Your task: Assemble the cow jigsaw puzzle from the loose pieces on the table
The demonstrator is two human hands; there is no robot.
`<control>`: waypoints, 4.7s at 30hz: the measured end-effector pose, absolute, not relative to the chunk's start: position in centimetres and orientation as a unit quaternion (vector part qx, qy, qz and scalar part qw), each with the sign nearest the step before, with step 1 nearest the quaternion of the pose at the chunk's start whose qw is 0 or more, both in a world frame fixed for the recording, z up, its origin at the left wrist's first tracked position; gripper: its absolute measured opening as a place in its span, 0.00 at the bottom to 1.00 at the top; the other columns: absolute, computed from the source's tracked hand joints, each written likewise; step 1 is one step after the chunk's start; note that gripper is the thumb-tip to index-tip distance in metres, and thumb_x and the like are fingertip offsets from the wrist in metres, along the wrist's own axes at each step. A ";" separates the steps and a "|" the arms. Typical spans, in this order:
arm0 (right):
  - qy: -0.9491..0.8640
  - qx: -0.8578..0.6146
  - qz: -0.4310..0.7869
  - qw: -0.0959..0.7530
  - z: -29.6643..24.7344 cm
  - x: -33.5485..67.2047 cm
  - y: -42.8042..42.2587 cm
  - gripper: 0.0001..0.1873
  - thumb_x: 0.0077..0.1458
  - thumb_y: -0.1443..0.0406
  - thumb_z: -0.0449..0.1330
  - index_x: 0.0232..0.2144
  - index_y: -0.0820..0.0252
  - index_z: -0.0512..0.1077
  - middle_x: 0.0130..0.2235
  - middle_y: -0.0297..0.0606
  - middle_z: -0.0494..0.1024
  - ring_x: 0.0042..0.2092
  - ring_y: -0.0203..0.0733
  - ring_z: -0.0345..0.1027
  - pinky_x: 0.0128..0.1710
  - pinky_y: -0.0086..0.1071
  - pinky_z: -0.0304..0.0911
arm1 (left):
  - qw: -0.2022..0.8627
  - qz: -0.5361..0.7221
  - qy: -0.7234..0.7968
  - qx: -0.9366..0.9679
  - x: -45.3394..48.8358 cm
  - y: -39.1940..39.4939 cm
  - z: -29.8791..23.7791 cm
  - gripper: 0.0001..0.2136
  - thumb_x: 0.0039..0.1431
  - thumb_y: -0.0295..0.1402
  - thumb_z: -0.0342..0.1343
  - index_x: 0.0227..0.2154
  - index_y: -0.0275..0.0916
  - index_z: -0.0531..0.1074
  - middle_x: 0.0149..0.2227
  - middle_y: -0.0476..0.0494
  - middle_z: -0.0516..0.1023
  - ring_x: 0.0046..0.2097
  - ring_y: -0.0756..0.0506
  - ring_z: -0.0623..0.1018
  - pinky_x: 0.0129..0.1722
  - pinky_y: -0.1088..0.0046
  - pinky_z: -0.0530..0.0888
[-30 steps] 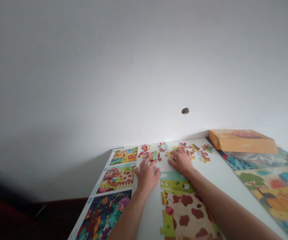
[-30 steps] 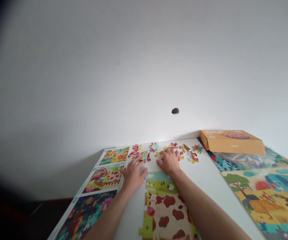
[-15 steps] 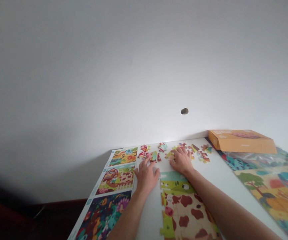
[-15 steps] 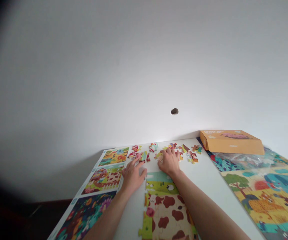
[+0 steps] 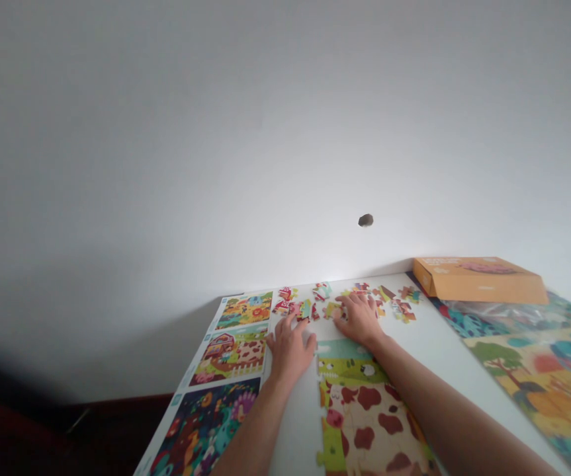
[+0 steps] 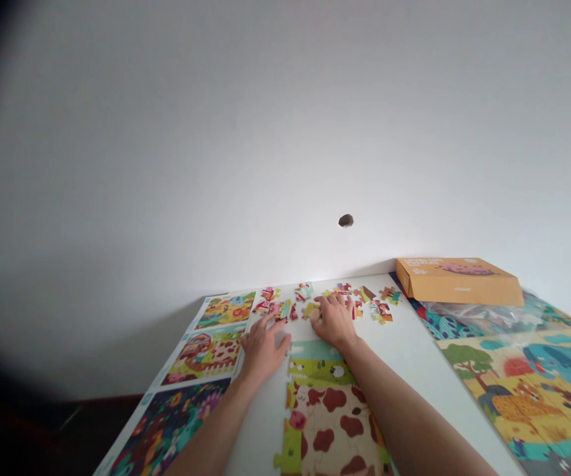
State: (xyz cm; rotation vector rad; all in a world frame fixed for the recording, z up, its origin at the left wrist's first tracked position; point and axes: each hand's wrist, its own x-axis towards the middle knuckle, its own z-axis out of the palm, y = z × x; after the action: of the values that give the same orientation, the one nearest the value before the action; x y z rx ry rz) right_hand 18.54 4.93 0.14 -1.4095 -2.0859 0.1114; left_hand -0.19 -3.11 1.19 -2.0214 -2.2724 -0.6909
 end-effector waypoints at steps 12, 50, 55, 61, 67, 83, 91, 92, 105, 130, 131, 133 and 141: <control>-0.823 -0.298 0.193 0.444 0.6 18.5 4.9 0.22 0.59 0.72 0.54 0.54 0.54 0.68 0.45 0.42 0.70 0.40 0.39 0.69 0.45 0.38 0.69 | 0.016 -0.293 -0.681 -0.672 -0.5 -2.6 1.0 0.23 0.59 0.29 0.57 0.58 0.48 0.70 0.59 0.45 0.73 0.61 0.39 0.67 0.60 0.58 0.64; -0.804 -0.323 0.196 0.459 0.7 18.5 4.9 0.09 0.64 0.63 0.56 0.43 0.54 0.75 0.38 0.36 0.79 0.37 0.39 0.71 0.41 0.33 0.66 | -0.054 -0.407 -0.625 -0.663 -0.8 -2.0 0.8 0.23 0.57 0.24 0.57 0.55 0.49 0.72 0.35 0.49 0.81 0.49 0.43 0.75 0.56 0.62 0.70; -0.806 -0.326 0.190 0.455 0.8 18.5 4.9 0.10 0.65 0.62 0.54 0.43 0.53 0.75 0.38 0.37 0.79 0.37 0.39 0.71 0.40 0.33 0.67 | -0.057 -0.393 -0.637 -0.660 -0.6 -2.2 1.1 0.24 0.56 0.25 0.59 0.55 0.50 0.73 0.35 0.49 0.81 0.48 0.42 0.75 0.55 0.60 0.70; -0.802 -0.326 0.181 0.467 0.8 18.5 4.8 0.12 0.65 0.60 0.53 0.44 0.53 0.75 0.37 0.37 0.79 0.37 0.40 0.71 0.41 0.34 0.66 | -0.042 -0.390 -0.641 -0.659 -0.3 -2.4 1.5 0.23 0.55 0.26 0.61 0.54 0.51 0.74 0.35 0.50 0.82 0.48 0.42 0.76 0.54 0.61 0.70; -0.800 -0.324 0.173 0.475 1.0 18.6 4.8 0.12 0.66 0.61 0.53 0.44 0.53 0.76 0.38 0.38 0.79 0.38 0.41 0.72 0.41 0.34 0.66 | -0.039 -0.381 -0.648 -0.658 -0.1 -2.7 1.9 0.21 0.54 0.29 0.64 0.52 0.49 0.75 0.36 0.50 0.84 0.50 0.40 0.75 0.54 0.59 0.69; -0.797 -0.322 0.186 0.475 0.8 18.6 4.8 0.13 0.66 0.60 0.53 0.45 0.52 0.76 0.38 0.38 0.79 0.37 0.40 0.71 0.41 0.34 0.66 | -0.030 -0.378 -0.657 -0.652 0.2 -2.9 2.6 0.22 0.53 0.26 0.63 0.51 0.51 0.76 0.33 0.51 0.84 0.51 0.40 0.74 0.54 0.59 0.68; -0.799 -0.320 0.187 0.473 0.7 18.6 4.9 0.13 0.66 0.60 0.54 0.45 0.51 0.76 0.39 0.38 0.79 0.38 0.40 0.72 0.41 0.34 0.66 | -0.027 -0.378 -0.656 -0.653 0.0 -2.8 2.3 0.22 0.53 0.26 0.64 0.52 0.50 0.76 0.34 0.50 0.84 0.50 0.40 0.75 0.53 0.59 0.68; -0.799 -0.321 0.187 0.473 0.7 18.6 4.9 0.13 0.66 0.61 0.54 0.46 0.51 0.76 0.39 0.38 0.79 0.39 0.40 0.72 0.41 0.34 0.66 | -0.028 -0.379 -0.655 -0.653 0.0 -2.7 2.3 0.22 0.53 0.26 0.64 0.52 0.50 0.75 0.34 0.50 0.84 0.51 0.40 0.75 0.53 0.59 0.68; -0.802 -0.336 0.184 0.458 0.7 18.7 4.8 0.15 0.67 0.60 0.51 0.51 0.51 0.74 0.39 0.39 0.79 0.39 0.42 0.72 0.42 0.34 0.66 | -0.015 -0.412 -0.640 -0.648 -0.3 -2.4 1.8 0.21 0.53 0.26 0.65 0.50 0.50 0.76 0.33 0.51 0.84 0.48 0.41 0.77 0.52 0.62 0.71; -0.820 -0.313 0.195 0.439 1.0 18.7 4.4 0.13 0.64 0.57 0.56 0.43 0.56 0.75 0.34 0.37 0.76 0.33 0.38 0.70 0.37 0.33 0.65 | -0.018 -0.420 -0.641 -0.643 -0.4 -2.2 1.6 0.21 0.52 0.28 0.64 0.50 0.48 0.77 0.33 0.50 0.84 0.46 0.42 0.77 0.51 0.62 0.72; -0.821 -0.313 0.194 0.437 1.0 18.7 4.5 0.12 0.64 0.57 0.56 0.43 0.56 0.75 0.34 0.37 0.76 0.33 0.38 0.70 0.37 0.33 0.65 | -0.018 -0.419 -0.641 -0.643 -0.5 -2.2 1.5 0.21 0.53 0.28 0.64 0.50 0.48 0.76 0.33 0.50 0.84 0.46 0.42 0.77 0.51 0.62 0.72; -0.823 -0.312 0.193 0.433 0.9 18.7 4.6 0.12 0.63 0.57 0.56 0.43 0.56 0.75 0.34 0.37 0.76 0.33 0.38 0.70 0.37 0.33 0.64 | -0.017 -0.416 -0.642 -0.644 -0.5 -2.2 1.4 0.21 0.53 0.28 0.64 0.51 0.48 0.76 0.33 0.50 0.84 0.46 0.42 0.77 0.50 0.63 0.72; -0.831 -0.324 0.192 0.410 0.6 18.5 4.7 0.13 0.61 0.59 0.59 0.44 0.57 0.76 0.35 0.38 0.77 0.33 0.39 0.69 0.38 0.34 0.65 | -0.016 -0.373 -0.687 -0.623 -0.3 -2.4 1.8 0.19 0.54 0.31 0.64 0.50 0.48 0.77 0.34 0.50 0.84 0.47 0.41 0.76 0.51 0.63 0.69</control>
State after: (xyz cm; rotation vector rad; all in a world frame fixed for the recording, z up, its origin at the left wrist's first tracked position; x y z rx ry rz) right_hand 18.54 4.72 0.60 -0.8150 -2.0918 0.4829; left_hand -0.28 -2.42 1.79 -1.9775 -2.1806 -1.1835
